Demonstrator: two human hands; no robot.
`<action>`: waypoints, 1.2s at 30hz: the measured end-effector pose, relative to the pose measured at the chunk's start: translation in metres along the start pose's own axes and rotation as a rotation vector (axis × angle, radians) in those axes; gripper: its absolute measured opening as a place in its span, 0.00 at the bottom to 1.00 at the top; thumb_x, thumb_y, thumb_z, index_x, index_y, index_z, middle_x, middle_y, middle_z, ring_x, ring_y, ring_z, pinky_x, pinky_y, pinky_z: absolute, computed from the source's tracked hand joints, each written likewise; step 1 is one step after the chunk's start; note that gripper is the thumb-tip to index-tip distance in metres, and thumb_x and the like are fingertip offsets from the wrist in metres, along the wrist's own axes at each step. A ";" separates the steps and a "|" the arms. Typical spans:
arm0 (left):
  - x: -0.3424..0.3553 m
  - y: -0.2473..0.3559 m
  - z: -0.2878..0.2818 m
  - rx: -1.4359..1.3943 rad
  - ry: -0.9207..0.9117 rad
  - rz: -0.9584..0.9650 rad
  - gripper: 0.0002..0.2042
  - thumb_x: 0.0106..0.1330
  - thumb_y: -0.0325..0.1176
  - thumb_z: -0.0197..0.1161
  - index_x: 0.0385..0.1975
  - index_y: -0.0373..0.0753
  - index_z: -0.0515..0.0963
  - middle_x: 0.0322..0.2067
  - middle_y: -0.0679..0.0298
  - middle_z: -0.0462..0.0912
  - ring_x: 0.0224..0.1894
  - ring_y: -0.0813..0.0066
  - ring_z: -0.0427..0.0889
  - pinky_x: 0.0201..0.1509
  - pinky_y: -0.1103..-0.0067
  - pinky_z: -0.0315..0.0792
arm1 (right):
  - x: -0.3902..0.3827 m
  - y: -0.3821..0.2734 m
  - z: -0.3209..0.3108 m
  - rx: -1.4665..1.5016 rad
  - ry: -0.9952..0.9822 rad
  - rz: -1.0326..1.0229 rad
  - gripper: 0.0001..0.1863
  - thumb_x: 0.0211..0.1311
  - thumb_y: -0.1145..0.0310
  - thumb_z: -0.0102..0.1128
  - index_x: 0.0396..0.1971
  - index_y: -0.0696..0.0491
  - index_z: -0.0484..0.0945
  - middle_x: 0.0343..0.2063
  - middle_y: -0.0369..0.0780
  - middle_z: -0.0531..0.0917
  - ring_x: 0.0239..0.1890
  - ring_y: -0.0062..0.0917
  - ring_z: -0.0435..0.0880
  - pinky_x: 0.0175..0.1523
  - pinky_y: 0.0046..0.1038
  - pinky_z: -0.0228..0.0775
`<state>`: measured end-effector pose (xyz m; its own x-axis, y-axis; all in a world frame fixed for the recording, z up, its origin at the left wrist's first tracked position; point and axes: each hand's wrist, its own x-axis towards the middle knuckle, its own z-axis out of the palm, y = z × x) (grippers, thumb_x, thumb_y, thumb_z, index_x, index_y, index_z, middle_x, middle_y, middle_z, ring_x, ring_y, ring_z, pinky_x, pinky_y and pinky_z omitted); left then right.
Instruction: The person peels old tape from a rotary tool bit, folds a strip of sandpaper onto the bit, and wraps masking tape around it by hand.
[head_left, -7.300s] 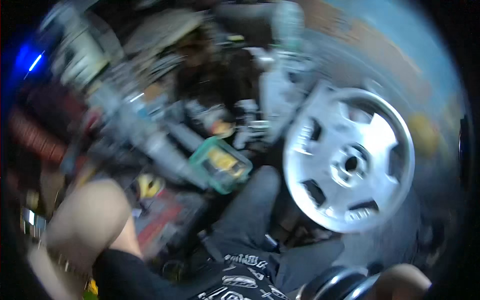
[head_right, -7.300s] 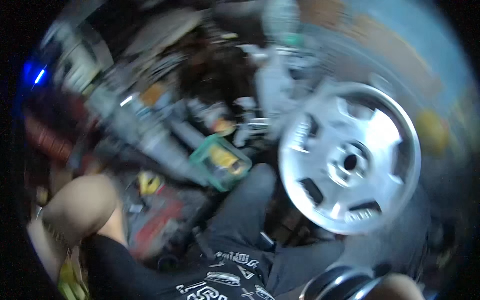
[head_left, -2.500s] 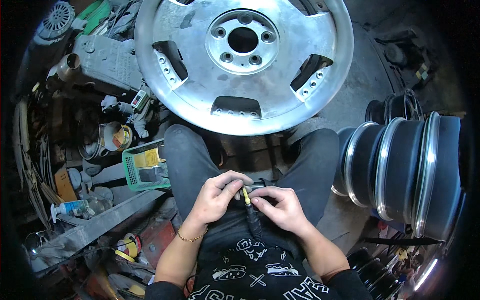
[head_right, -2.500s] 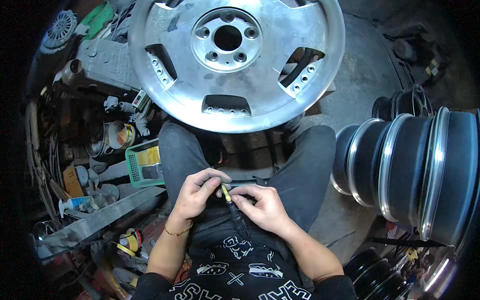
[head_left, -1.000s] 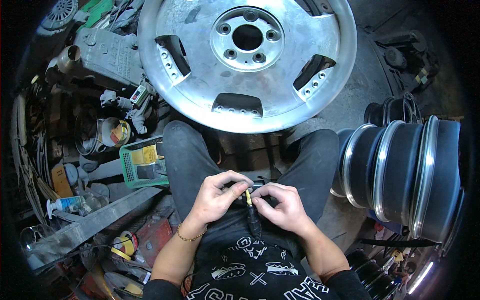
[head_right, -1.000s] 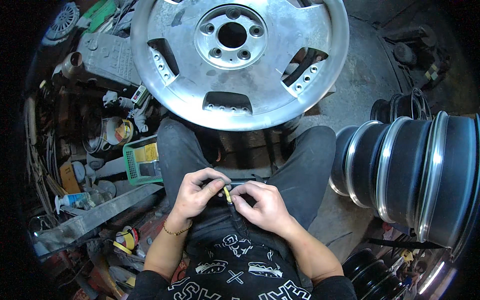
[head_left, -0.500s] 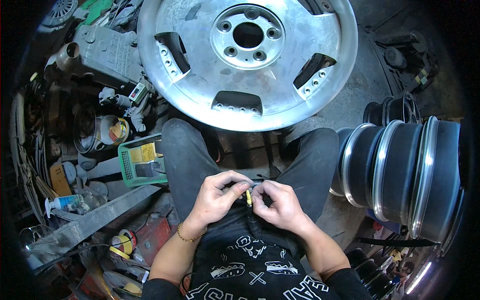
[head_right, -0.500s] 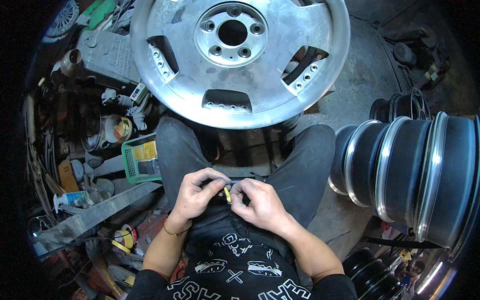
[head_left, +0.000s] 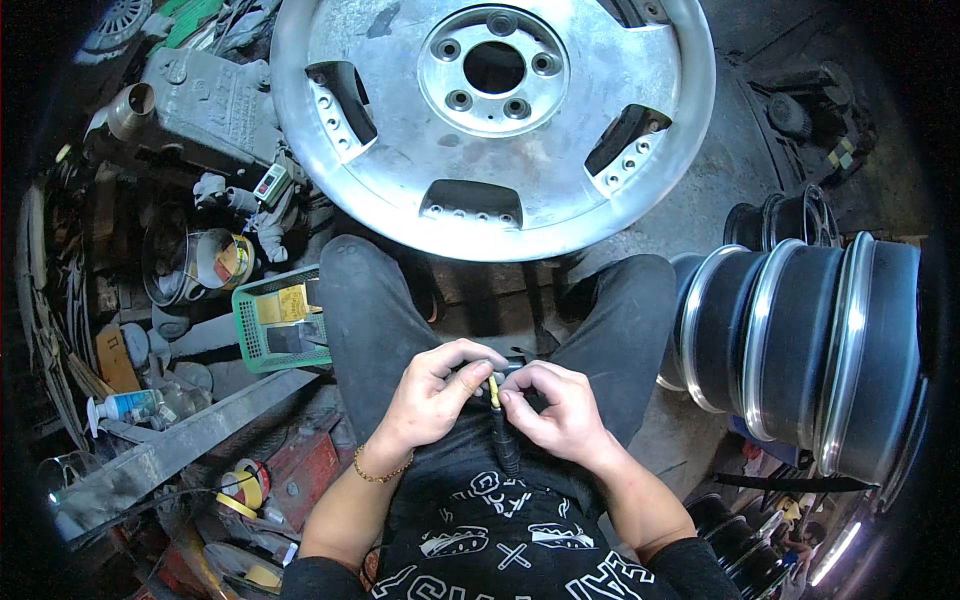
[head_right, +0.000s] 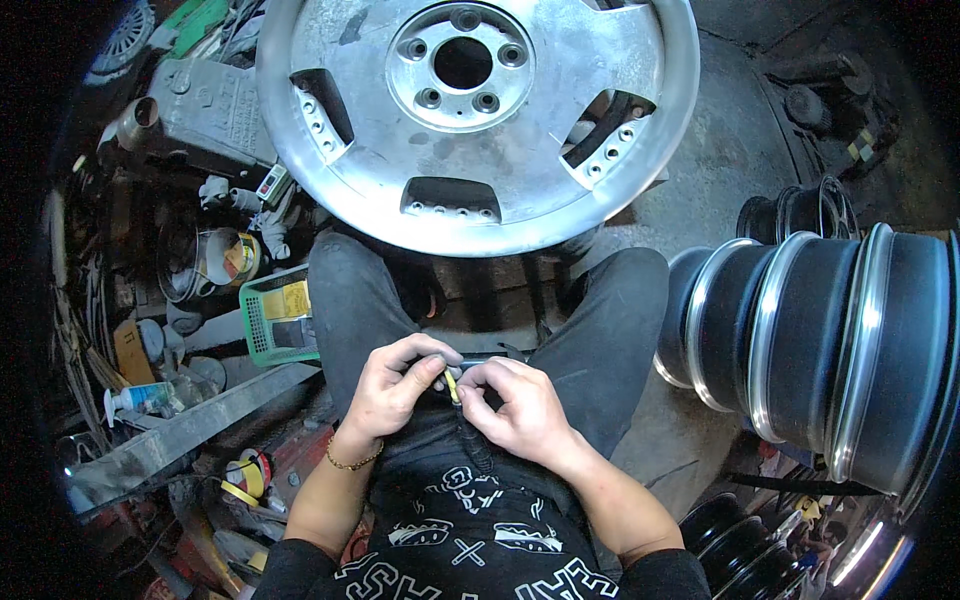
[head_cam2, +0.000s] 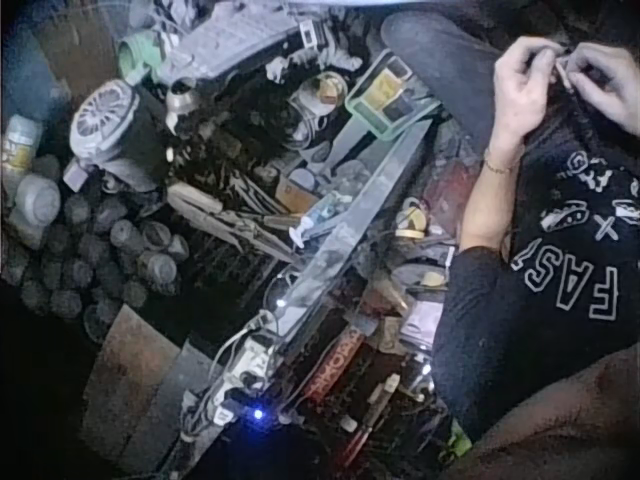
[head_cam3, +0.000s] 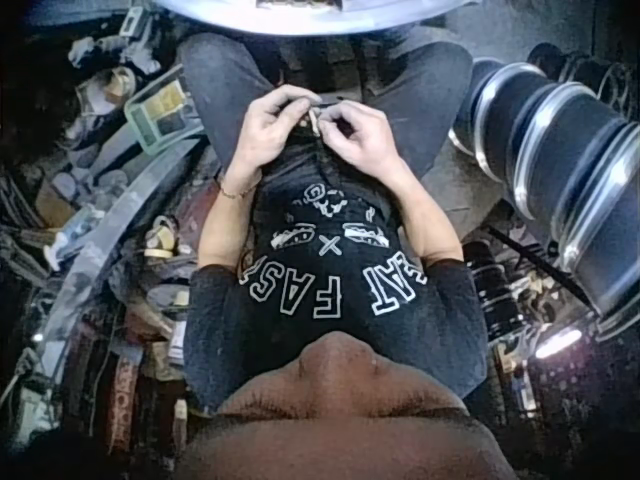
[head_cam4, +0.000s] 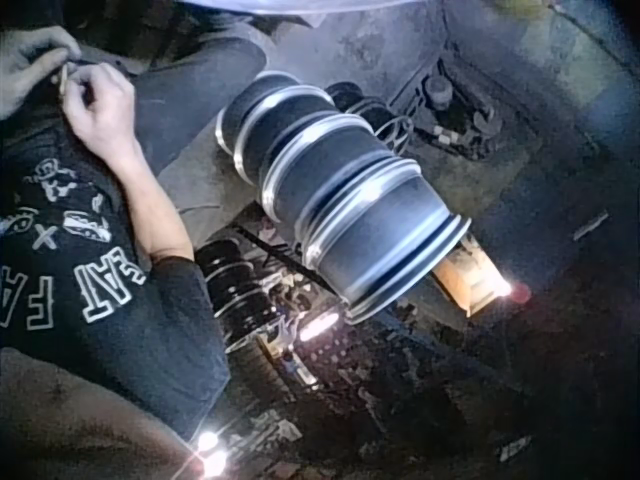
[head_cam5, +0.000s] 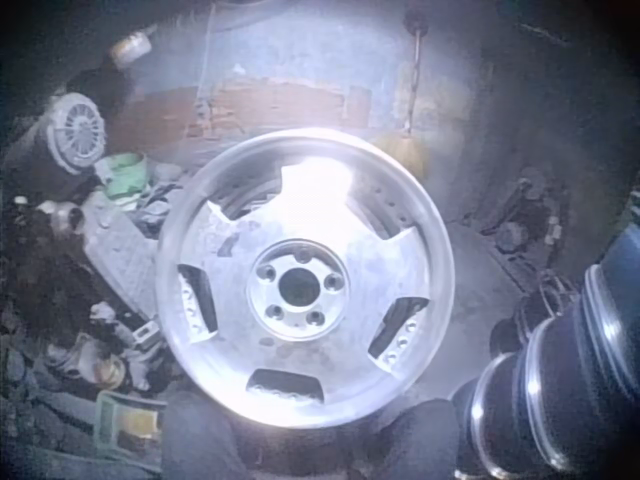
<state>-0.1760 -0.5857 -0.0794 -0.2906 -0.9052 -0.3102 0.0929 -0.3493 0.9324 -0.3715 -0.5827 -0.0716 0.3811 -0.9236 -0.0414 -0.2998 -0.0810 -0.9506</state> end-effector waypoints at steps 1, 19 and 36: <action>0.000 -0.001 0.000 -0.007 -0.017 0.010 0.09 0.73 0.30 0.56 0.42 0.32 0.80 0.34 0.65 0.83 0.37 0.84 0.78 0.42 0.83 0.72 | 0.000 0.000 0.000 -0.007 0.003 -0.001 0.05 0.55 0.74 0.65 0.30 0.58 0.78 0.25 0.42 0.81 0.28 0.33 0.82 0.36 0.31 0.74; -0.003 -0.016 0.014 -0.328 0.030 -0.041 0.08 0.66 0.27 0.66 0.41 0.33 0.80 0.37 0.65 0.82 0.40 0.82 0.79 0.45 0.84 0.73 | -0.008 0.008 0.004 0.085 0.016 0.171 0.05 0.59 0.73 0.62 0.31 0.58 0.76 0.23 0.41 0.80 0.24 0.27 0.80 0.30 0.28 0.71; -0.005 -0.015 0.011 -0.393 0.105 -0.097 0.06 0.61 0.23 0.70 0.33 0.35 0.79 0.34 0.65 0.80 0.37 0.81 0.77 0.43 0.82 0.71 | 0.000 -0.003 -0.011 0.005 -0.101 0.165 0.08 0.63 0.71 0.57 0.36 0.59 0.80 0.31 0.48 0.83 0.35 0.39 0.85 0.42 0.33 0.75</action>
<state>-0.1865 -0.5731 -0.0895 -0.2194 -0.8763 -0.4290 0.4321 -0.4815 0.7625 -0.3800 -0.5861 -0.0655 0.4128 -0.8820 -0.2273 -0.3616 0.0703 -0.9297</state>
